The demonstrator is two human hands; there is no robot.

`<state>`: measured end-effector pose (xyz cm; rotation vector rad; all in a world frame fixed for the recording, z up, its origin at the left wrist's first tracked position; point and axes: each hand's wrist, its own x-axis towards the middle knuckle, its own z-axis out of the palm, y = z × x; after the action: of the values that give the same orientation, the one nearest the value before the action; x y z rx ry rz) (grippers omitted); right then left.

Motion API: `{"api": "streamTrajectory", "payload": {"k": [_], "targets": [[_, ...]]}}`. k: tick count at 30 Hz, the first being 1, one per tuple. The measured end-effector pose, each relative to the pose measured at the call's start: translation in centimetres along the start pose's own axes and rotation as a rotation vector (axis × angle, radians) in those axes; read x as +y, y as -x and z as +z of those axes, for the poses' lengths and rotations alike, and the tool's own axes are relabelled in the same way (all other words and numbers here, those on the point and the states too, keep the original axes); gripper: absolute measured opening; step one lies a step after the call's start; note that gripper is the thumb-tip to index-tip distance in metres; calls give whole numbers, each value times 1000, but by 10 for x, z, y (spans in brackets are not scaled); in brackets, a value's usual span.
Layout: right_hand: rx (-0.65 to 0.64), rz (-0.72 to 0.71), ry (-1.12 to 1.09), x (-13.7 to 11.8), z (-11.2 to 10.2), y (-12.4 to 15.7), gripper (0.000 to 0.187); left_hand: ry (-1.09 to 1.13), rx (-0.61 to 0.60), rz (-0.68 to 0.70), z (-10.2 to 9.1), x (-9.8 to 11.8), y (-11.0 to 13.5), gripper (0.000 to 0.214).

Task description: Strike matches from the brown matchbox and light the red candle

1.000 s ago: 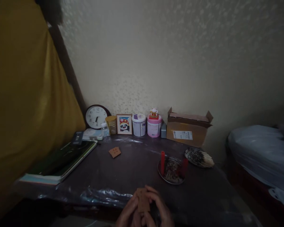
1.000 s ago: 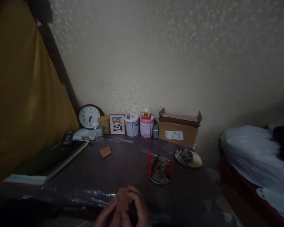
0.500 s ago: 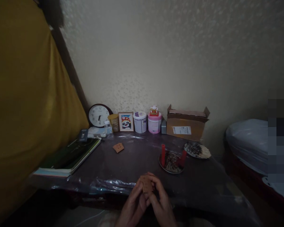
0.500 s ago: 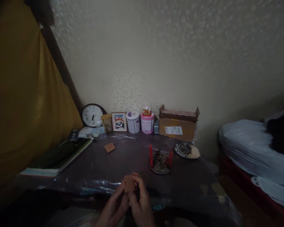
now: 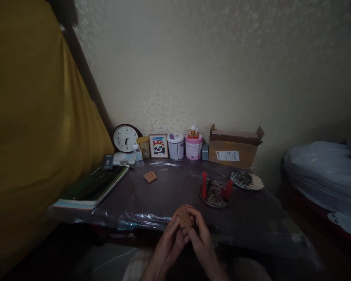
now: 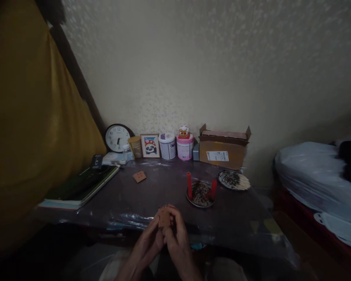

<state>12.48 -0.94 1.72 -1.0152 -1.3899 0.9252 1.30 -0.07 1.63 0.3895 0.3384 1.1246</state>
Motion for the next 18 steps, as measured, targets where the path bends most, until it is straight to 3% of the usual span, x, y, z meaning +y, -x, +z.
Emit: {"api": "streamTrajectory", "payload": {"k": [7,11,13,18], "targets": [[12,3,-14,-5,1,-2,29,10,-17,-6,-4,-1,-1,26],[-169,34,-110,-12,-15,-8,42,21,-7,16,-5,2,1,26],[-199,91,-147,-14,-24,-13,40,24,6,-28,-7,4,3,27],[-6,211,-66,-7,-36,-22,31,-26,-24,-172,-12,3,7,33]]}}
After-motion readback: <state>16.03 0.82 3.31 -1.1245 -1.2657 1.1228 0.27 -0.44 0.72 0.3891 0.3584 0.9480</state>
